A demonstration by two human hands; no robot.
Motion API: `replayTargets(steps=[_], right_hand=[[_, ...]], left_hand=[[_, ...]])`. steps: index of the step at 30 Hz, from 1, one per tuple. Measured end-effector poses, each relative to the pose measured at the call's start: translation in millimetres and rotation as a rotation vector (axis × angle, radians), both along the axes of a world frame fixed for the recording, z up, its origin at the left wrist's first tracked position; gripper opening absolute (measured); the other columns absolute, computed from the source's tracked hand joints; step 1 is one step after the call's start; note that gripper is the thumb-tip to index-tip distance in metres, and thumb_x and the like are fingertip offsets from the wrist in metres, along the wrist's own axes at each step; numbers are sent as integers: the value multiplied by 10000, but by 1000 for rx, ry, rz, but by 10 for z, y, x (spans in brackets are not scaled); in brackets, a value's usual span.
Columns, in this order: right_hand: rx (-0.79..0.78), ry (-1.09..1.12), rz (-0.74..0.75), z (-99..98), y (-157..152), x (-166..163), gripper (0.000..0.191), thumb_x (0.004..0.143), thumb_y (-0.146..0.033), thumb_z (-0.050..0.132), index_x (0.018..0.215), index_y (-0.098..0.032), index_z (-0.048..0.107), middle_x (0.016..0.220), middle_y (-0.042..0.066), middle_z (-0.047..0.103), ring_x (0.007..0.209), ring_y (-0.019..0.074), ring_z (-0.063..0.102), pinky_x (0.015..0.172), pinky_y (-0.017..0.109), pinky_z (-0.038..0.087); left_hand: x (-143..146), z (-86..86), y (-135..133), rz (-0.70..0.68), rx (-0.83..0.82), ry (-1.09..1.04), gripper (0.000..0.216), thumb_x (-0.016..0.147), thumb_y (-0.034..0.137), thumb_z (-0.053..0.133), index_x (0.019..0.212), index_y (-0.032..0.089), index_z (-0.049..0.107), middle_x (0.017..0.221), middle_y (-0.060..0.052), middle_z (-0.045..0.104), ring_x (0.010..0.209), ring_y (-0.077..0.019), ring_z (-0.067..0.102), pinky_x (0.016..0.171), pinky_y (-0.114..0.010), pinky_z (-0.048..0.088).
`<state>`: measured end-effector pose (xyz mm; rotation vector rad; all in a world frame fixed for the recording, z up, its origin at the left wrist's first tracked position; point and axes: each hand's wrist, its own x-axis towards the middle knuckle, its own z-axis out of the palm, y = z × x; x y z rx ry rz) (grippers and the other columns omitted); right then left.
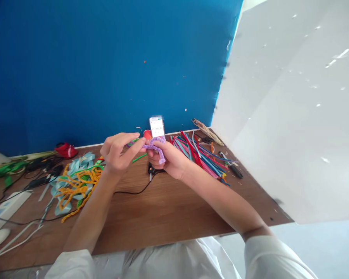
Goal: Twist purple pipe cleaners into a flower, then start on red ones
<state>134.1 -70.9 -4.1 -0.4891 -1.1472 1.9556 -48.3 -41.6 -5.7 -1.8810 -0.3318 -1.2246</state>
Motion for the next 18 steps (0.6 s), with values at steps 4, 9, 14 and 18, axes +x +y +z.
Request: replayTargets(steps=[4, 9, 14, 18], right_hand=[[3, -3, 16, 4, 5, 8, 304, 938, -288, 488, 652, -185, 505, 429, -94, 283, 371, 59, 175, 366, 186, 166], [-13, 65, -52, 60, -29, 20, 244, 882, -270, 557, 656, -189, 513, 457, -86, 348, 383, 57, 202, 383, 207, 147], [-54, 50, -86, 81, -49, 22, 215, 867, -276, 580, 684, -199, 500, 486, -85, 366, 402, 60, 206, 394, 215, 145], [-62, 43, -63, 35, -24, 7, 238, 887, -292, 566, 683, -195, 489, 492, -85, 362, 408, 59, 192, 387, 210, 133]], left_hand=[[17, -6, -21, 20, 27, -35, 313, 867, 235, 752, 1172, 265, 688, 989, -42, 695, 961, -184, 602, 827, -299, 486], [-30, -50, -31, 69, -31, 4, 379, 902, 160, 684, 1262, 268, 639, 956, -41, 686, 948, -174, 618, 848, -301, 495], [-82, -91, 44, 66, -63, 54, 364, 901, 116, 645, 1205, 309, 593, 1060, -33, 740, 999, -192, 700, 849, -351, 521], [-67, -114, 88, 40, -47, 10, 340, 896, 111, 650, 1187, 274, 584, 1039, -43, 761, 979, -189, 722, 830, -340, 522]])
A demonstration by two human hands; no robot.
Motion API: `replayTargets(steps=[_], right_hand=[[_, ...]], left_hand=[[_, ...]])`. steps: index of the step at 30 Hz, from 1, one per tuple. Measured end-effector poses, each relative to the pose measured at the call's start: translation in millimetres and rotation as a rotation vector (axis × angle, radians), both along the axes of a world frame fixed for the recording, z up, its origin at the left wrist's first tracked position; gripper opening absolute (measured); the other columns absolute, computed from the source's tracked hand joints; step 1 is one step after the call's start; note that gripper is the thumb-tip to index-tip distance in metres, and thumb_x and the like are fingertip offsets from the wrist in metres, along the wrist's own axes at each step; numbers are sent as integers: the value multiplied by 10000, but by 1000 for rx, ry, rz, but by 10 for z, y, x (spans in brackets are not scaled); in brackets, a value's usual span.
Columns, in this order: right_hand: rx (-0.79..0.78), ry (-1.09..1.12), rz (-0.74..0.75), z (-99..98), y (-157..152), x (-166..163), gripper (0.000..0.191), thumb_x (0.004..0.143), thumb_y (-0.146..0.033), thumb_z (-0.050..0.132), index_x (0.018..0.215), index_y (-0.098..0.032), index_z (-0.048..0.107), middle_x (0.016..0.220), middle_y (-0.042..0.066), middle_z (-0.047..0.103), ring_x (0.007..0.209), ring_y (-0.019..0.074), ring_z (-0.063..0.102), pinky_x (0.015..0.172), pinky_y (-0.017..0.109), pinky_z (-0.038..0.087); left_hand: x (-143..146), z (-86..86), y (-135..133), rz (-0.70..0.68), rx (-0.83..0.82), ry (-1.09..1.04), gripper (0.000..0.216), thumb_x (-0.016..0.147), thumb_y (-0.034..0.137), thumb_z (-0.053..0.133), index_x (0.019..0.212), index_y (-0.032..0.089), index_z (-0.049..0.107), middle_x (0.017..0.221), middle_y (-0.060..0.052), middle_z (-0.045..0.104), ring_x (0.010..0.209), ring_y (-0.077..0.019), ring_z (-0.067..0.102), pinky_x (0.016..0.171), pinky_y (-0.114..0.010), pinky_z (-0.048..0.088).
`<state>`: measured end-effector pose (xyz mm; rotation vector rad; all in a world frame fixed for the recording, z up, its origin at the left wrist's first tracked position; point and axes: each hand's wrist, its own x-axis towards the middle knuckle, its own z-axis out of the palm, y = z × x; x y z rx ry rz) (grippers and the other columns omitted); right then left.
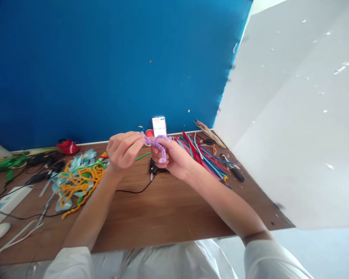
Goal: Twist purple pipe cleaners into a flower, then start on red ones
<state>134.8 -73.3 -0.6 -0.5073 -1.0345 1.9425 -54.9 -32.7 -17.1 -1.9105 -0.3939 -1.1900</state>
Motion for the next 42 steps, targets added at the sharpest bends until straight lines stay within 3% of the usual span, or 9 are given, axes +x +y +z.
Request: replayTargets(steps=[7, 11, 17, 23, 28, 33, 42], right_hand=[[-8, 43, 1, -6, 16, 14, 254, 904, -255, 533, 663, -188, 487, 483, -84, 340, 403, 57, 207, 386, 199, 156], [-8, 40, -2, 13, -13, 11, 286, 912, -268, 526, 644, -193, 463, 480, -82, 331, 400, 59, 213, 383, 197, 175], [-32, 54, 14, 25, -48, -21, 210, 909, -252, 530, 710, -200, 489, 486, -84, 367, 381, 59, 226, 376, 202, 150], [-14, 28, 40, 42, -50, -14, 229, 916, -242, 496, 692, -195, 498, 486, -68, 389, 387, 64, 225, 376, 202, 151], [23, 39, 11, 10, -27, -7, 243, 911, -219, 502, 671, -184, 526, 487, -63, 391, 380, 59, 252, 379, 194, 190], [23, 52, 14, -70, 44, -5, 304, 918, -234, 503, 633, -156, 574, 454, -72, 332, 380, 54, 230, 379, 185, 199], [-11, 7, -15, -68, 69, -17, 363, 958, -199, 429, 622, -159, 560, 474, -64, 324, 380, 61, 201, 367, 191, 194]], left_hand=[[39, -62, 39, -19, -69, 11, 298, 938, 122, 565, 1202, 261, 577, 1057, -61, 765, 1008, -186, 727, 838, -334, 523], [60, -48, 20, 81, -18, -24, 303, 937, 179, 611, 1222, 283, 614, 1088, -58, 761, 1050, -206, 712, 890, -361, 488], [16, -30, -8, 144, 84, -91, 297, 894, 185, 699, 1166, 298, 654, 997, -32, 759, 947, -199, 694, 813, -359, 486], [8, -66, 20, 79, 142, -122, 288, 849, 160, 740, 1103, 261, 647, 946, -40, 759, 881, -189, 691, 753, -339, 515], [11, -115, 22, 56, 23, -94, 251, 893, 168, 693, 1119, 265, 643, 1047, -57, 760, 976, -198, 709, 801, -353, 545], [55, -109, 38, -76, -63, -72, 307, 893, 73, 656, 1146, 242, 618, 1121, -60, 768, 1077, -194, 707, 873, -341, 525], [139, -115, 106, -90, -31, -93, 224, 879, 45, 622, 1020, 213, 577, 928, -29, 787, 864, -171, 722, 753, -291, 482]])
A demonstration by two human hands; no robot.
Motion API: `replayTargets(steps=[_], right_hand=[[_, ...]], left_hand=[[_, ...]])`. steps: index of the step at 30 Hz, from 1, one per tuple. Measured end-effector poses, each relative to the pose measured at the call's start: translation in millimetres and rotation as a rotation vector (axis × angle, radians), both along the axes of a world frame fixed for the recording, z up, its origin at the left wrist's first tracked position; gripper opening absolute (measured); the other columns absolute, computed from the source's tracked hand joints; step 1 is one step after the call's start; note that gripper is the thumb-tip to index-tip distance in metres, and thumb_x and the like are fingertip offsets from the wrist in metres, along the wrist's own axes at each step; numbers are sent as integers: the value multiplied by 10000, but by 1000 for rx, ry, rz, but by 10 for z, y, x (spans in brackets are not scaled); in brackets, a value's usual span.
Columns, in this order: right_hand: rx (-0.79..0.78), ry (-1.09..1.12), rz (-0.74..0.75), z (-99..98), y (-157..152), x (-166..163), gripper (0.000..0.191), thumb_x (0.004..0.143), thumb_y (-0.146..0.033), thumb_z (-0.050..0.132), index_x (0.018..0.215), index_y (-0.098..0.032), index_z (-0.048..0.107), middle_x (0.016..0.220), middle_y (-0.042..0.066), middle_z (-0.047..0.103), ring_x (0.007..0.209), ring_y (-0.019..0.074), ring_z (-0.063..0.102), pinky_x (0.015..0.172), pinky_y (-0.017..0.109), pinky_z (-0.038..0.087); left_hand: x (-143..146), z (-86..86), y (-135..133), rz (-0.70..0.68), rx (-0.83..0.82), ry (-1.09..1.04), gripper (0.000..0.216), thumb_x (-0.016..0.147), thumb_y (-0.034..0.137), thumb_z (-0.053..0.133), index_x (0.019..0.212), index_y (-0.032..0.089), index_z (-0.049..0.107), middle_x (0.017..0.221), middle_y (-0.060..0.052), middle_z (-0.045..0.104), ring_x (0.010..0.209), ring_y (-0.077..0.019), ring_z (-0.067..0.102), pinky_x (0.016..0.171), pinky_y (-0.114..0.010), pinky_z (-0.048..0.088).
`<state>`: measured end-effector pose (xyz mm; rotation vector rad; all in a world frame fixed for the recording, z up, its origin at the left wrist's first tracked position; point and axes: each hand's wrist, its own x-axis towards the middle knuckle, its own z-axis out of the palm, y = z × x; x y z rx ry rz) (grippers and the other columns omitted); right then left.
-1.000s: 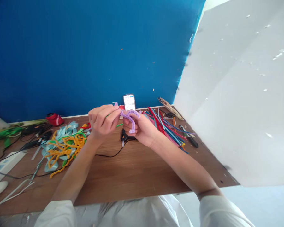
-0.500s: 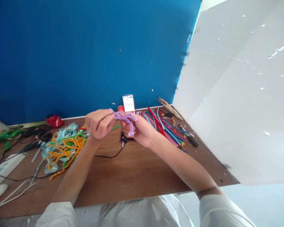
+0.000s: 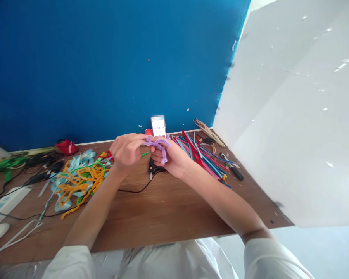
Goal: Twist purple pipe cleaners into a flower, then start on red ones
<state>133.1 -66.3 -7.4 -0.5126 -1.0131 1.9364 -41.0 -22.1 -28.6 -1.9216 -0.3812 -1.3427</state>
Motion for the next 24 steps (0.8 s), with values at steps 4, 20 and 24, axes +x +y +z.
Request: replayTargets(steps=[4, 20, 24], right_hand=[[7, -14, -10, -4, 15, -7, 362, 954, -224, 449, 616, -162, 563, 453, -74, 294, 386, 61, 174, 365, 188, 177], [-33, -20, 99, -47, -54, -87, 277, 917, -262, 520, 674, -149, 590, 468, -69, 390, 395, 52, 266, 392, 183, 196], [5, -32, 42, -51, -4, -47, 307, 898, -270, 531, 611, -161, 557, 434, -76, 345, 386, 58, 238, 388, 196, 194]], left_hand=[[22, -57, 37, -47, -34, -42, 210, 892, 50, 573, 1026, 212, 574, 859, -31, 761, 793, -169, 694, 705, -292, 456], [136, 227, -255, -471, -988, -526, 417, 902, 523, 653, 683, 187, 539, 524, 42, 557, 418, -60, 478, 399, -190, 342], [112, 261, -299, -405, -1101, -321, 356, 899, 468, 674, 709, 183, 576, 574, 26, 616, 471, -73, 517, 441, -194, 368]])
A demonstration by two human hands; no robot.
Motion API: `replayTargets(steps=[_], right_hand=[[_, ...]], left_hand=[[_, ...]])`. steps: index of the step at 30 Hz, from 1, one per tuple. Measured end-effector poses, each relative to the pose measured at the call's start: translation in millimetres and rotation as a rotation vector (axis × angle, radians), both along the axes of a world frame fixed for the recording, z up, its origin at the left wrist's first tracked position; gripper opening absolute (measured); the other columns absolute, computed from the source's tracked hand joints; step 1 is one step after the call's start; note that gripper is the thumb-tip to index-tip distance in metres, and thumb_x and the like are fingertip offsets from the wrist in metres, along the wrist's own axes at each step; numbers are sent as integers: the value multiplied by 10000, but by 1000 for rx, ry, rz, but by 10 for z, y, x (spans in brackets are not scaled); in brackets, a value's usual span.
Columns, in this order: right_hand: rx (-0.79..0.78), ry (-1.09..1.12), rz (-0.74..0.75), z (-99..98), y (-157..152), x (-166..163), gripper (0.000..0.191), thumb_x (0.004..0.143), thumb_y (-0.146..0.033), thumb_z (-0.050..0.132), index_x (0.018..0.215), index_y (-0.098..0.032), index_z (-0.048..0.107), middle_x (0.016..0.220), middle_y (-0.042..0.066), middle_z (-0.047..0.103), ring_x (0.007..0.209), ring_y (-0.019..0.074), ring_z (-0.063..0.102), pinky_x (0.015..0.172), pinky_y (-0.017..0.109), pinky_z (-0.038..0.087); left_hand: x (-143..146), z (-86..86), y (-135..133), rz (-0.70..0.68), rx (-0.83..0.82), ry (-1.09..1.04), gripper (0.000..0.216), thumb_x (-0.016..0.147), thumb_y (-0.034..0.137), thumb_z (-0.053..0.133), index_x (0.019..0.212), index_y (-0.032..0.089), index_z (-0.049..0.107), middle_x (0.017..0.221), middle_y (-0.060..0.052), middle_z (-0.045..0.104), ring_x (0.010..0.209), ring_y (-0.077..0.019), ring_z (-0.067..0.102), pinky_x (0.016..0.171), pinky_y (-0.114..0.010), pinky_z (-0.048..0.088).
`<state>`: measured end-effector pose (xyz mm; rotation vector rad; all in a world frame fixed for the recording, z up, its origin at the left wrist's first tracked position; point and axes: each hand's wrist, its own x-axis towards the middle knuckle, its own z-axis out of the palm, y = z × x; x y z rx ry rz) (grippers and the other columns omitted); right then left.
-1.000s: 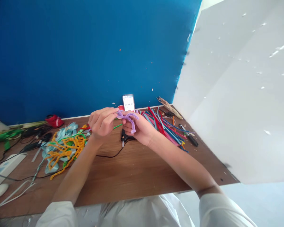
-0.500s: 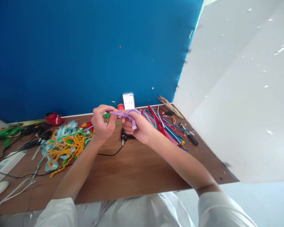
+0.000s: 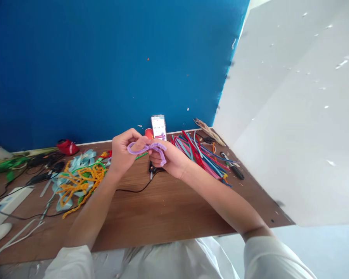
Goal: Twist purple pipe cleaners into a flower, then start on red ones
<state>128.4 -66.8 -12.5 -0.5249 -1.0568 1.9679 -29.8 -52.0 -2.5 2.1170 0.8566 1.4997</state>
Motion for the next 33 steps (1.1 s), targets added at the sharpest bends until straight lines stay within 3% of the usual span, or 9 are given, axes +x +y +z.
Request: replayTargets(steps=[4, 8, 11, 14, 17, 20, 25, 29, 33], right_hand=[[11, -8, -83, 47, -22, -12, 301, 860, -284, 603, 589, -175, 530, 412, -100, 288, 384, 54, 185, 387, 204, 175], [57, -120, -200, 101, -154, -75, 304, 807, -359, 696, 617, -175, 545, 462, -69, 415, 408, 56, 287, 393, 209, 189], [122, -165, -267, 110, -235, -112, 345, 778, -405, 737, 633, -179, 520, 530, -63, 439, 449, 55, 296, 410, 207, 194], [154, -203, -284, 96, -237, -110, 384, 780, -415, 736, 608, -188, 478, 514, -73, 398, 447, 54, 272, 412, 211, 177], [243, -238, -300, 82, -203, -85, 415, 815, -393, 718, 572, -190, 450, 485, -70, 378, 444, 56, 277, 419, 215, 186], [312, -248, -311, 86, -197, -73, 386, 828, -415, 720, 604, -184, 507, 528, -53, 426, 459, 62, 292, 421, 218, 215], [334, -236, -337, 117, -240, -80, 406, 807, -478, 751, 620, -188, 538, 570, -35, 447, 475, 72, 291, 402, 223, 234], [361, -206, -389, 142, -246, -70, 424, 813, -450, 745, 580, -186, 509, 528, -56, 381, 466, 63, 270, 409, 221, 204], [351, -171, -429, 156, -229, -56, 415, 795, -457, 751, 585, -178, 527, 505, -63, 398, 445, 52, 300, 409, 222, 187]], left_hand=[[-19, 4, -35, 188, 193, 197, 249, 972, 402, 570, 844, 191, 603, 662, 23, 653, 559, -91, 570, 536, -207, 398], [-52, -32, -28, 388, 385, 482, 178, 1003, 265, 467, 1107, 214, 602, 847, -15, 729, 697, -139, 650, 620, -237, 411], [-76, -62, -5, 441, 423, 660, 286, 949, 239, 520, 1232, 225, 558, 865, -18, 736, 721, -169, 662, 607, -251, 387], [-76, -72, 17, 472, 405, 684, 330, 953, 260, 514, 1281, 219, 525, 797, -14, 715, 676, -171, 647, 578, -253, 352], [-56, -57, 27, 442, 324, 548, 274, 1015, 290, 419, 1257, 222, 526, 721, 10, 676, 588, -149, 594, 554, -247, 327], [-36, -31, 33, 389, 211, 348, 233, 1036, 365, 401, 1071, 218, 579, 638, 34, 610, 509, -127, 511, 527, -246, 304], [19, -40, 61, 175, 63, 120, 552, 1004, 581, 408, 608, 198, 428, 515, 27, 435, 475, -108, 373, 471, -268, 242], [86, -80, 47, -39, -90, -72, 628, 963, 671, 399, 558, 191, 388, 500, 21, 413, 467, -99, 370, 450, -268, 276], [98, -93, 0, -76, -30, -140, 597, 931, 664, 497, 576, 190, 426, 509, 30, 435, 478, -92, 389, 454, -251, 290]])
